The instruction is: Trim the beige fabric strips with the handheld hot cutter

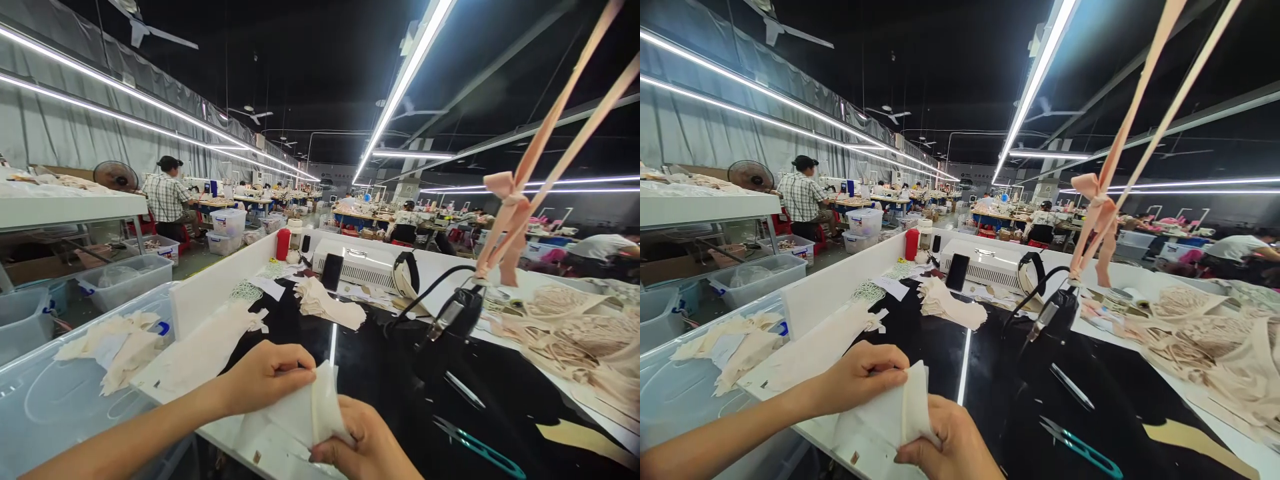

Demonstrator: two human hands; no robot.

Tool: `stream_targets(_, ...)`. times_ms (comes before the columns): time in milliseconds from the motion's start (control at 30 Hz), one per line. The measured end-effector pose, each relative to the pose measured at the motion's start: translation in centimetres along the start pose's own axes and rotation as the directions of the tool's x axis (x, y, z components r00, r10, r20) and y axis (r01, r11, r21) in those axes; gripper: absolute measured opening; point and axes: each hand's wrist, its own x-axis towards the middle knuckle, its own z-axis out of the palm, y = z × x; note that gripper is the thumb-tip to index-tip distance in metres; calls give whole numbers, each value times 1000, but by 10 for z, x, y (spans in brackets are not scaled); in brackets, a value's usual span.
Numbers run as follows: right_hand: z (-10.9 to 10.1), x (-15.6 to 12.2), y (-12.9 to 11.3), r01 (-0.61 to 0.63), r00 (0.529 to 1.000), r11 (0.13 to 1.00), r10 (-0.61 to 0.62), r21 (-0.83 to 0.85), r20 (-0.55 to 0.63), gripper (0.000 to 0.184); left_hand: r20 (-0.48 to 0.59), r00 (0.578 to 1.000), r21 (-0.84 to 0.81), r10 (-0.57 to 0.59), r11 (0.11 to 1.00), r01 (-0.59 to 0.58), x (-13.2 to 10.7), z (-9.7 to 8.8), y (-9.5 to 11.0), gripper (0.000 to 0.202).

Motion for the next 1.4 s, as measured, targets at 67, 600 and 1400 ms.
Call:
stream_targets(67,-1,-3,1,49,999,997,-48,-66,7,36,-11,998,33,67,997,-66,-5,-1,2,24)
stream_targets(600,-15,-16,26,-13,928,945,-110,-326,-356,39,-146,984,171,103,982,-78,17,15,3,31)
stream_targets(1400,-27,-52,54,-513,848,761,375,-398,-375,39,100,988,300,-117,950,82,60,56,-42,13)
